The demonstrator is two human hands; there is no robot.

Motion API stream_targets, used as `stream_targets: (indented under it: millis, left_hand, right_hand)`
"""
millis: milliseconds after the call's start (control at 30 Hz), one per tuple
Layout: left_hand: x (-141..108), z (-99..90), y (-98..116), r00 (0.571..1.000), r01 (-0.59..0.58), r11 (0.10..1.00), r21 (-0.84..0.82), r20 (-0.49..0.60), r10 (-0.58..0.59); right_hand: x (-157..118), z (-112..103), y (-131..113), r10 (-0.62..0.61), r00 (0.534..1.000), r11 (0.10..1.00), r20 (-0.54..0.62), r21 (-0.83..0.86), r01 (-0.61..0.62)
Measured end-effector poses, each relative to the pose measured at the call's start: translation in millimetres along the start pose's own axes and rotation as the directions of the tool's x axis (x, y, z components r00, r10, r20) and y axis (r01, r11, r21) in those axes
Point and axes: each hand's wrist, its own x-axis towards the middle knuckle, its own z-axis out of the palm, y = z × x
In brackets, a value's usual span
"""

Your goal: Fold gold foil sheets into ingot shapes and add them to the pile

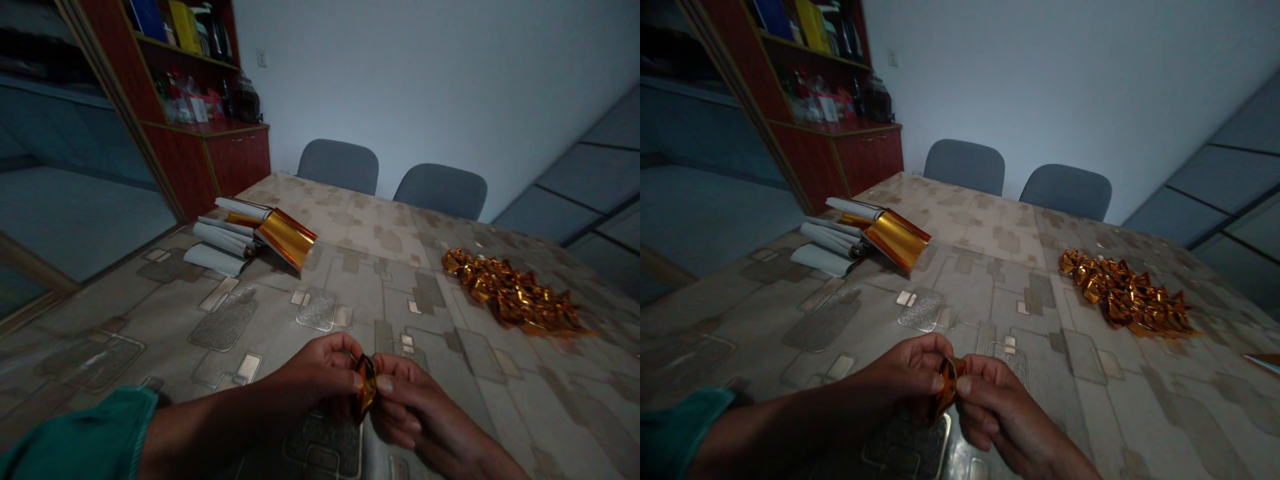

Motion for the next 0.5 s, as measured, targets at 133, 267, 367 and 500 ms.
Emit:
stream_targets:
  millis: [133, 267, 367, 500]
  left_hand:
    - [-0.1, -1.6, -0.6, 1.0, 0.005, 1.0, -0.01, 0.015, -0.005]
    - [-7.9, 4.4, 12.5, 0.996, 0.089, 0.99, -0.105, 0.018, -0.087]
    - [-11.5, 6.6, 17.0, 0.988, 0.153, 0.963, -0.222, 0.065, -0.142]
    - [-9.9, 3.7, 9.3, 0.987, 0.136, 0.954, -0.266, 0.118, -0.108]
  right_hand:
    - [0.3, 1.2, -0.1, 0.004, 1.0, 1.0, -0.013, -0.009, -0.004]
    - [0.2, 0.4, -2.2, -0.006, 1.0, 0.999, -0.001, 0.051, 0.006]
    - [0.1, -0.3, -3.3, -0.012, 0.999, 0.995, 0.031, 0.104, 0.008]
    - [0.0, 0.7, -3.2, -0.014, 0.999, 0.994, 0.045, 0.106, 0.009]
